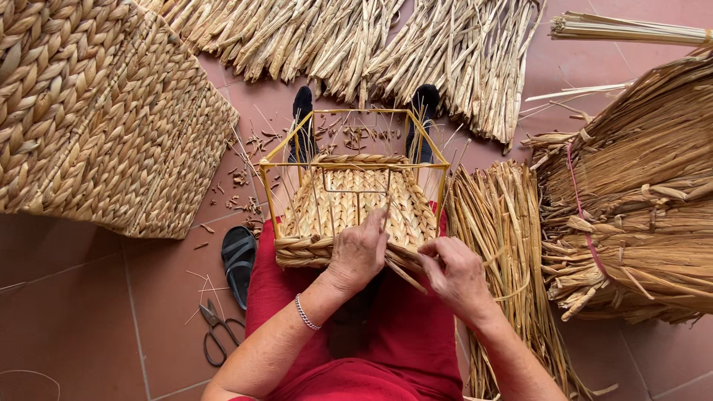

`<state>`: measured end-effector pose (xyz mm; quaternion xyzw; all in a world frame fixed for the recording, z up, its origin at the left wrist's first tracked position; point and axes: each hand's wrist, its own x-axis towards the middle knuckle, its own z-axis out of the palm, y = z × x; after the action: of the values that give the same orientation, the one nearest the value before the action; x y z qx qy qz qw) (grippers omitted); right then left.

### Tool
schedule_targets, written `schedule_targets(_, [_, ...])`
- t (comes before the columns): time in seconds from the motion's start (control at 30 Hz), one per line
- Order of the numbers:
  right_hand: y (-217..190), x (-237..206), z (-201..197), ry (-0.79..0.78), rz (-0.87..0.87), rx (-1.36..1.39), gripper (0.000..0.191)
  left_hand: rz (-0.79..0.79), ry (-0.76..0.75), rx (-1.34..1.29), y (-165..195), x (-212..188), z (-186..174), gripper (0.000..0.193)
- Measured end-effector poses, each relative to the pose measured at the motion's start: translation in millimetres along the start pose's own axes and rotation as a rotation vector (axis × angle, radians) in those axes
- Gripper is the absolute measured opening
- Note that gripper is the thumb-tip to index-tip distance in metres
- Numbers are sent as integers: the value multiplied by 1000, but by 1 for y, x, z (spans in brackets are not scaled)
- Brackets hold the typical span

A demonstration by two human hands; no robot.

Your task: The person sits on the floor weaving dried seagrass strands around a metal frame basket, tucking and tightening strands to build up the woven side walls. They occasionally use scissors to trim excess strand ends and continue weaving new strands into the rim.

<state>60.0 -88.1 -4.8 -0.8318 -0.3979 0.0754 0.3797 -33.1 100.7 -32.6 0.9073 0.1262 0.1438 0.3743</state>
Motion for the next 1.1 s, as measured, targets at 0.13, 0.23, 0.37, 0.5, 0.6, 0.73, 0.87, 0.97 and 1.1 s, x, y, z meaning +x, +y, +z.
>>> schedule_targets(0.13, [-8, -9, -4, 99, -118, -134, 11, 84, 77, 140, 7, -1, 2, 66])
schedule_targets(0.23, [-18, -18, -9, 342, -321, -398, 22, 185, 121, 259, 5, -3, 6, 48])
schedule_targets(0.37, [-24, -27, -7, 159, -274, -388, 27, 201, -156, 392, -3, 2, 11, 19])
schedule_targets(0.5, [-15, -28, 8, 151, -276, -442, 26, 39, -374, 400, -1, 17, 17, 15])
schedule_targets(0.6, [-8, -31, 16, 141, -306, -360, 23, -7, -230, 143, 4, 24, 18, 19])
schedule_targets(0.73, [-9, -35, 15, 39, -186, -126, 19, -95, -259, 118, 3, 27, 16, 20])
schedule_targets(0.87, [-15, -36, -1, -14, -80, -14, 20, -101, -191, 96, 3, 22, 14, 23])
schedule_targets(0.97, [-16, -27, -14, 31, -147, -14, 23, -82, -166, 84, 8, 21, 16, 22])
schedule_targets(1.1, [-20, -13, -24, 14, -127, -149, 24, -155, -184, 69, 10, 22, 12, 18])
